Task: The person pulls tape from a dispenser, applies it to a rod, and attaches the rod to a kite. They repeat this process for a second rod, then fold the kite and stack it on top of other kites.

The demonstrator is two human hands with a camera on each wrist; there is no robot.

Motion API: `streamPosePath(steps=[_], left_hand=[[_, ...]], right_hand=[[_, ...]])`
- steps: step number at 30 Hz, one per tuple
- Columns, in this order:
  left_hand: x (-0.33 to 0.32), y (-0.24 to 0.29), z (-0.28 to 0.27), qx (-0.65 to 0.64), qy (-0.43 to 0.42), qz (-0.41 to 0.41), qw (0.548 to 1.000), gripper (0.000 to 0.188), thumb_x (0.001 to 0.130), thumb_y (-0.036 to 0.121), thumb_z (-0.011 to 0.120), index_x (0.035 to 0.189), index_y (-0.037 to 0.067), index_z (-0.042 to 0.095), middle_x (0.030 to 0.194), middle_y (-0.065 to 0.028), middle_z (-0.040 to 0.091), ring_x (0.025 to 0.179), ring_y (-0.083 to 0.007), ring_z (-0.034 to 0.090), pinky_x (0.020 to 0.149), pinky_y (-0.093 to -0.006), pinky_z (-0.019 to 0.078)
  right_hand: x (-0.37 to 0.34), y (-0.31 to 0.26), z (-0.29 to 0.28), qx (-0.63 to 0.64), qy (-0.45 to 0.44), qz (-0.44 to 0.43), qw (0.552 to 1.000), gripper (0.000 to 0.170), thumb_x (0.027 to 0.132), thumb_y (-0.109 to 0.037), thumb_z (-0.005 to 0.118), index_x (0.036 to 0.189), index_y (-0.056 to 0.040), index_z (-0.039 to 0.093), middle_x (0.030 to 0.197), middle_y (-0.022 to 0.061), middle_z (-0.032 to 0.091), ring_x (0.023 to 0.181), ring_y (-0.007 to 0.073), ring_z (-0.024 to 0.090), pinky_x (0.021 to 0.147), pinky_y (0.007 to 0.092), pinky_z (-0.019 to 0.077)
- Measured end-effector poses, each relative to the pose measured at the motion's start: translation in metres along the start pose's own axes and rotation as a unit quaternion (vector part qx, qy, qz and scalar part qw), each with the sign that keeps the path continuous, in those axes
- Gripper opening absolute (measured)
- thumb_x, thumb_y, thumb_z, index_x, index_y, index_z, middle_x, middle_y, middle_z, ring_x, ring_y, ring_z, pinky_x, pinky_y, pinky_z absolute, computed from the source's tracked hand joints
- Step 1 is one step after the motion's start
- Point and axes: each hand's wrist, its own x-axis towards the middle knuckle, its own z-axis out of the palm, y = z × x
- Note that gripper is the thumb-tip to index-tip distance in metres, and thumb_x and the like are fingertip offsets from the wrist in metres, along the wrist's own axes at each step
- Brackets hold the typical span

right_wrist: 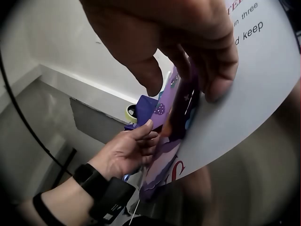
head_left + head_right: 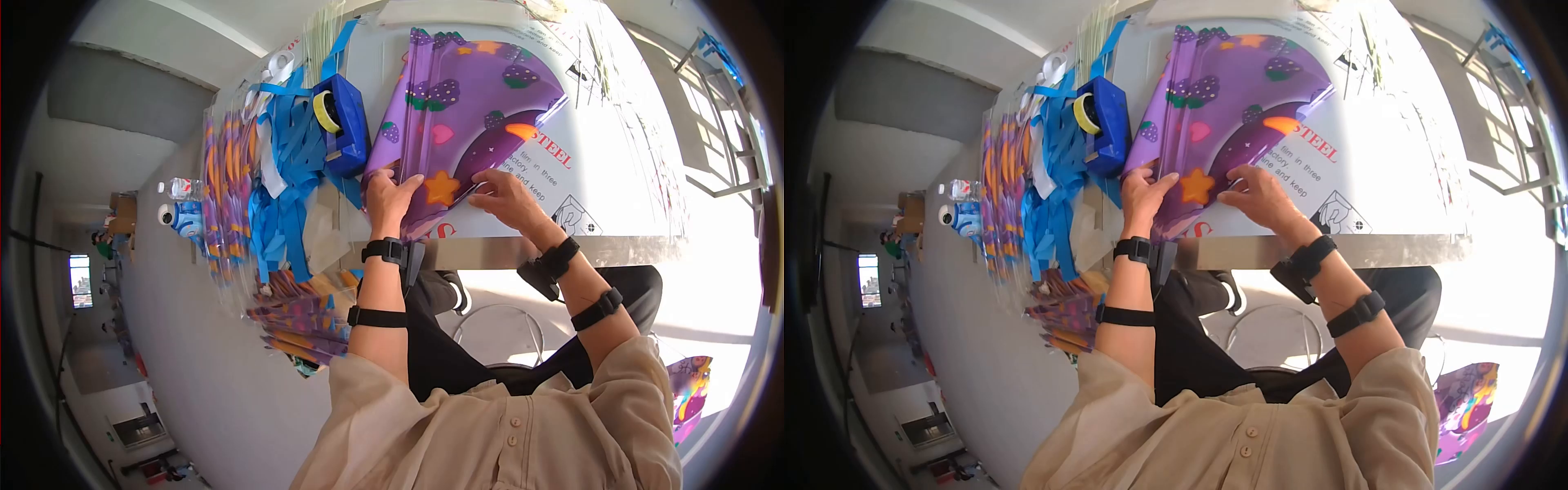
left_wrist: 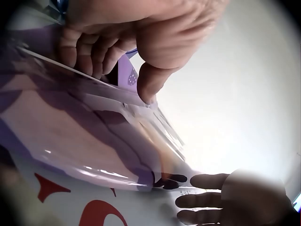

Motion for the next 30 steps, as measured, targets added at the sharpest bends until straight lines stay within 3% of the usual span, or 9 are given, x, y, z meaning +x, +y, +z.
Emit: streamPosePath(steps=[3, 5, 7, 10, 14, 19, 22, 28, 30], left_hand=[[-0.002, 0.016, -0.002, 0.042, 0.007, 0.011, 0.999, 0.057, 0.063, 0.030, 0.078, 0.103, -0.006, 0.060, 0.091, -0.0200, 0.064, 0.087, -0.0307, 0.062, 0.078, -0.0374, 0.0468], [0.006, 0.017, 0.004, 0.082, 0.053, 0.133, 0.986, 0.049, 0.065, 0.025, 0.075, 0.098, -0.007, 0.059, 0.097, -0.0255, 0.061, 0.091, -0.0379, 0.059, 0.082, -0.0404, 0.0465], [0.013, 0.017, 0.010, 0.079, 0.054, 0.163, 0.982, 0.045, 0.064, 0.022, 0.075, 0.094, -0.008, 0.059, 0.094, -0.0264, 0.062, 0.089, -0.0392, 0.060, 0.079, -0.0420, 0.0472], [0.024, 0.015, 0.016, 0.079, 0.018, 0.093, 0.992, 0.039, 0.064, 0.021, 0.075, 0.085, -0.007, 0.061, 0.086, -0.0268, 0.062, 0.083, -0.0396, 0.060, 0.075, -0.0416, 0.0476], [0.041, 0.006, 0.007, -0.026, -0.147, 0.002, 0.989, 0.033, 0.069, 0.020, 0.074, 0.086, -0.006, 0.062, 0.078, -0.0151, 0.062, 0.069, -0.0233, 0.058, 0.067, -0.0331, 0.0448], [0.025, 0.011, -0.039, -0.137, -0.236, -0.152, 0.950, 0.027, 0.081, 0.017, 0.064, 0.098, -0.005, 0.060, 0.081, -0.0129, 0.063, 0.070, -0.0174, 0.061, 0.060, -0.0302, 0.0474], [0.011, -0.017, -0.044, -0.034, -0.278, -0.086, 0.956, 0.032, 0.075, 0.014, 0.069, 0.099, -0.004, 0.060, 0.083, -0.0130, 0.064, 0.072, -0.0169, 0.062, 0.059, -0.0291, 0.0487], [-0.034, -0.034, -0.043, 0.070, -0.153, 0.085, 0.982, 0.022, 0.068, 0.002, 0.067, 0.088, -0.004, 0.059, 0.068, -0.0138, 0.061, 0.064, -0.0250, 0.061, 0.057, -0.0351, 0.0465], [-0.048, -0.033, -0.049, 0.241, 0.052, 0.199, 0.948, 0.014, 0.071, 0.000, 0.061, 0.085, -0.003, 0.057, 0.070, -0.0174, 0.059, 0.067, -0.0346, 0.059, 0.061, -0.0412, 0.0465]], right_hand=[[0.008, 0.001, 0.005, 0.013, -0.013, 0.010, 1.000, 0.038, 0.081, -0.014, 0.065, 0.112, 0.0057, 0.053, 0.085, 0.0098, 0.063, 0.076, 0.0153, 0.060, 0.067, 0.0247, 0.0481], [0.013, 0.001, 0.006, 0.021, -0.022, 0.015, 0.999, 0.038, 0.081, -0.014, 0.064, 0.111, 0.0062, 0.053, 0.084, 0.0103, 0.063, 0.075, 0.0150, 0.061, 0.066, 0.0244, 0.0485], [0.012, -0.006, 0.004, 0.166, -0.043, 0.096, 0.981, 0.038, 0.082, -0.013, 0.064, 0.111, 0.0070, 0.052, 0.084, 0.0114, 0.063, 0.072, 0.0140, 0.062, 0.064, 0.0234, 0.0495], [0.014, -0.004, 0.005, 0.163, -0.041, 0.099, 0.981, 0.038, 0.083, -0.013, 0.063, 0.112, 0.0077, 0.051, 0.085, 0.0119, 0.063, 0.073, 0.0142, 0.063, 0.064, 0.0228, 0.0503], [0.015, -0.008, 0.007, 0.125, -0.035, 0.092, 0.987, 0.031, 0.083, -0.012, 0.062, 0.105, 0.0063, 0.053, 0.080, 0.0112, 0.063, 0.073, 0.0139, 0.063, 0.062, 0.0226, 0.0497], [0.022, 0.002, 0.016, -0.072, 0.062, -0.070, 0.993, 0.018, 0.073, -0.013, 0.064, 0.077, 0.0017, 0.056, 0.067, 0.0158, 0.059, 0.067, 0.0290, 0.061, 0.060, 0.0366, 0.0471], [0.022, 0.006, 0.019, -0.115, 0.029, -0.071, 0.990, 0.018, 0.071, -0.015, 0.064, 0.076, 0.0004, 0.057, 0.069, 0.0164, 0.059, 0.069, 0.0338, 0.059, 0.064, 0.0390, 0.0460], [0.021, 0.003, 0.021, -0.116, 0.033, -0.044, 0.992, 0.016, 0.071, -0.015, 0.064, 0.075, -0.0006, 0.058, 0.070, 0.0157, 0.060, 0.069, 0.0325, 0.060, 0.063, 0.0388, 0.0462], [0.023, 0.005, 0.021, -0.122, 0.035, -0.049, 0.991, 0.016, 0.071, -0.015, 0.065, 0.075, -0.0007, 0.059, 0.070, 0.0157, 0.060, 0.070, 0.0326, 0.060, 0.063, 0.0388, 0.0463]])
